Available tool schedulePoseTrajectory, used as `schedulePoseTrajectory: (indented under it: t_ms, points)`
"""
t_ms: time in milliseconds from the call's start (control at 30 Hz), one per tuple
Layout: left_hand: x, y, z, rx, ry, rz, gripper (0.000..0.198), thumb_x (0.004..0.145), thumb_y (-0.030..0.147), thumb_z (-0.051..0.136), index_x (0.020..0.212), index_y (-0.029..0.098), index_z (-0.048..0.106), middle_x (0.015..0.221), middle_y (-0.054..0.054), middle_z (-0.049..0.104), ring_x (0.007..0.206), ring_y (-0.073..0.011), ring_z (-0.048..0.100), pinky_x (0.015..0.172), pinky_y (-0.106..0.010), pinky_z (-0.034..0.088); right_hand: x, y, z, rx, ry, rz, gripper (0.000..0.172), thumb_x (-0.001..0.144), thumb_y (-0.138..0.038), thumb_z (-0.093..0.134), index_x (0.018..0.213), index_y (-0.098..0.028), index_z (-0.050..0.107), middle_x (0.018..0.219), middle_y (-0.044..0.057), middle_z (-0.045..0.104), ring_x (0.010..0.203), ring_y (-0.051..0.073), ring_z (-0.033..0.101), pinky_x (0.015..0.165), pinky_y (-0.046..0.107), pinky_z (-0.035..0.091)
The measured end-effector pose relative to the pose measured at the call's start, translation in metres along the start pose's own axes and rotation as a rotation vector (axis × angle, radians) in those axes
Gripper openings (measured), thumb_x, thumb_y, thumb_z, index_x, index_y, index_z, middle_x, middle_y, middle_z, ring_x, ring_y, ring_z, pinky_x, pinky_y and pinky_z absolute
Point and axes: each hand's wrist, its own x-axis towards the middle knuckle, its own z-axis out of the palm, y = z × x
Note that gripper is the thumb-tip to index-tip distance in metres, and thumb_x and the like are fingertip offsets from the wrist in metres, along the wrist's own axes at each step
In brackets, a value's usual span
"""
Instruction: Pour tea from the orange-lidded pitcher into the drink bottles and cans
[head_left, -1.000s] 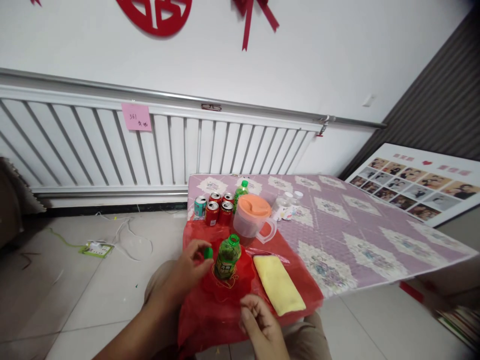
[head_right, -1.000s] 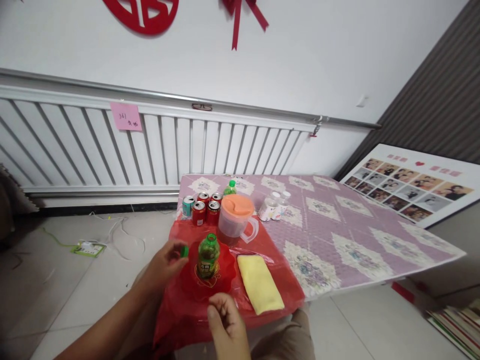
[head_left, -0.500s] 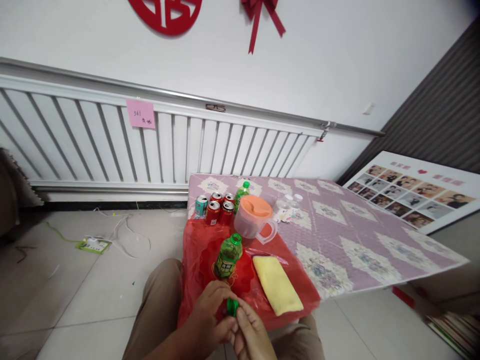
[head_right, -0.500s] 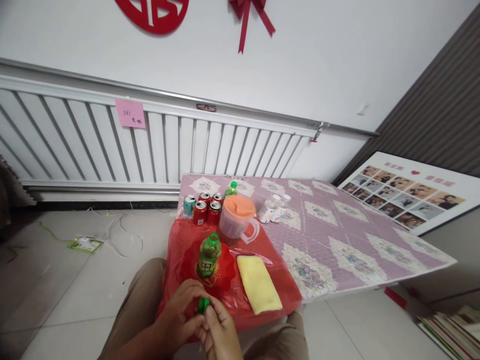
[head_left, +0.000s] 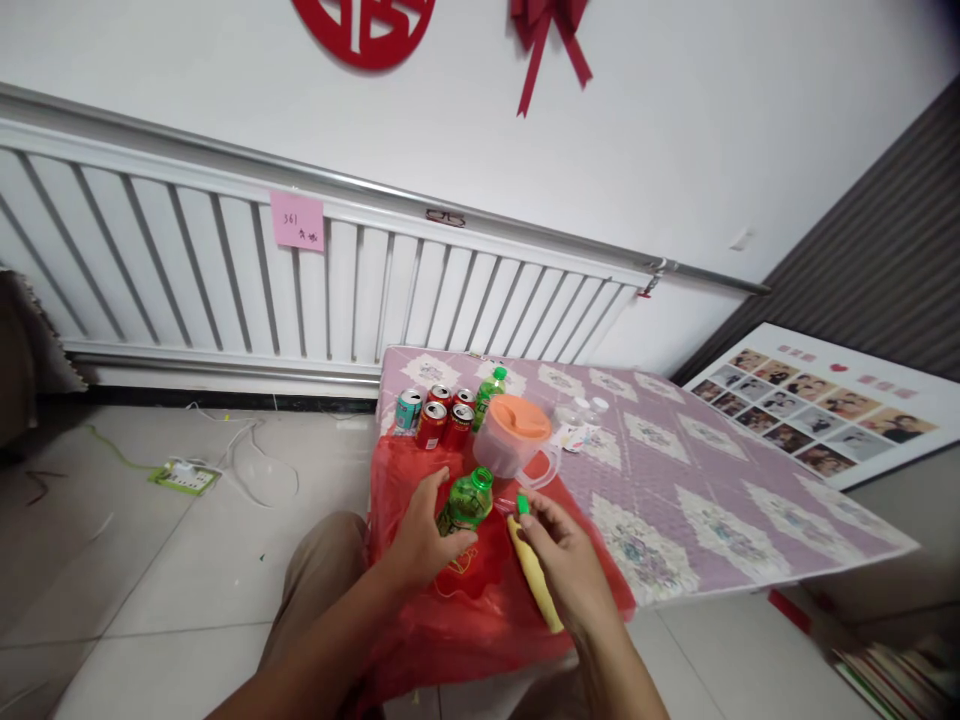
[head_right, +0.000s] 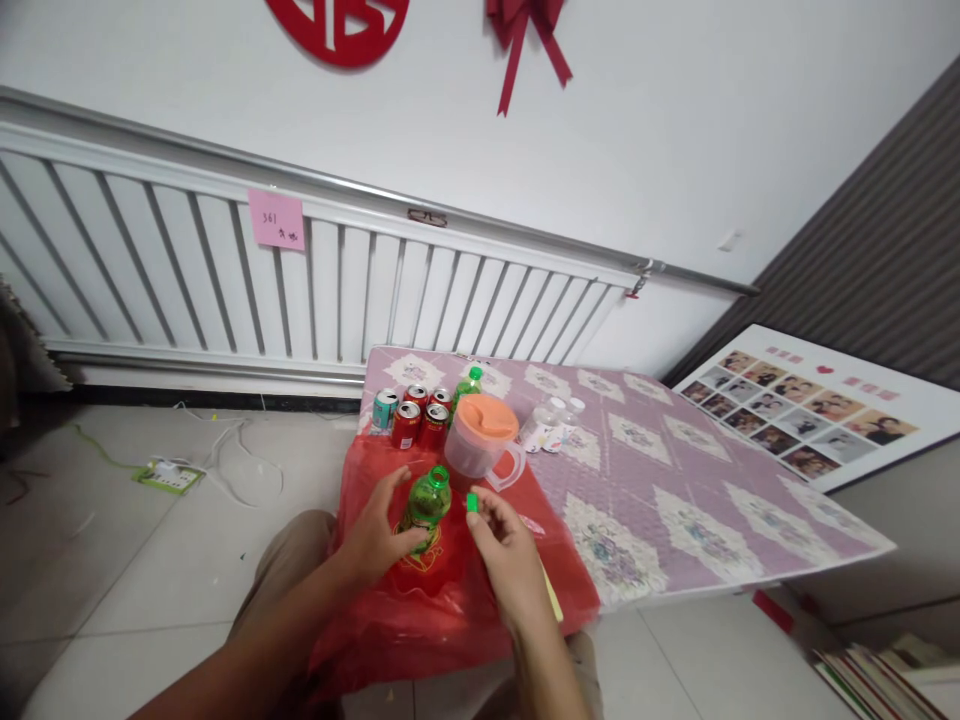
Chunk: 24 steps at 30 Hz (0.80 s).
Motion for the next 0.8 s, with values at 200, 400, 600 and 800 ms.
schedulePoseTrajectory:
  t_ms: [200, 400, 600, 800]
  points:
    - [0.016, -0.016, 0.022, -0.100, -0.085, -0.119, 0.096, 0.057, 0.013, 0.083, 0.142, 0.018, 0.039, 0.143, -0.015, 0.050, 0.131, -0.0318, 0.048, 0.113, -0.048, 0.035, 0.040, -0.030, 0.016, -0.344, -0.174, -0.194, 0.039, 0.074, -0.037, 0.071, 0.109, -0.021, 0.067, 0.102, 0.006, 0.069, 0.087, 0.022, 0.063, 0.083, 0.037, 0.051]
    - [0.017, -0.029, 0.028, -0.191, -0.110, -0.161, 0.078, 0.057, 0.009, 0.082, 0.128, 0.019, 0.050, 0.119, -0.007, 0.064, 0.106, -0.0230, 0.060, 0.096, -0.037, 0.046, 0.058, -0.040, 0.015, -0.654, -0.403, -0.289, 0.037, 0.083, -0.032, 0.057, 0.118, -0.022, 0.065, 0.109, 0.008, 0.067, 0.092, 0.023, 0.064, 0.081, 0.039, 0.052]
    - [0.020, -0.035, 0.029, -0.140, -0.127, -0.180, 0.062, 0.058, 0.009, 0.080, 0.114, 0.016, 0.056, 0.103, -0.004, 0.065, 0.088, -0.0179, 0.060, 0.080, -0.030, 0.045, 0.064, -0.046, 0.016, -0.825, -0.540, -0.425, 0.039, 0.083, -0.022, 0.055, 0.120, -0.022, 0.066, 0.108, 0.009, 0.065, 0.095, 0.023, 0.063, 0.085, 0.041, 0.051]
    - [0.021, -0.031, 0.025, -0.097, -0.140, -0.128, 0.058, 0.059, 0.008, 0.078, 0.112, 0.015, 0.056, 0.101, -0.003, 0.064, 0.087, -0.0173, 0.058, 0.079, -0.029, 0.044, 0.067, -0.049, 0.016, -0.848, -0.618, -0.544, 0.040, 0.082, -0.013, 0.054, 0.118, -0.024, 0.067, 0.107, 0.008, 0.065, 0.101, 0.022, 0.062, 0.092, 0.040, 0.050]
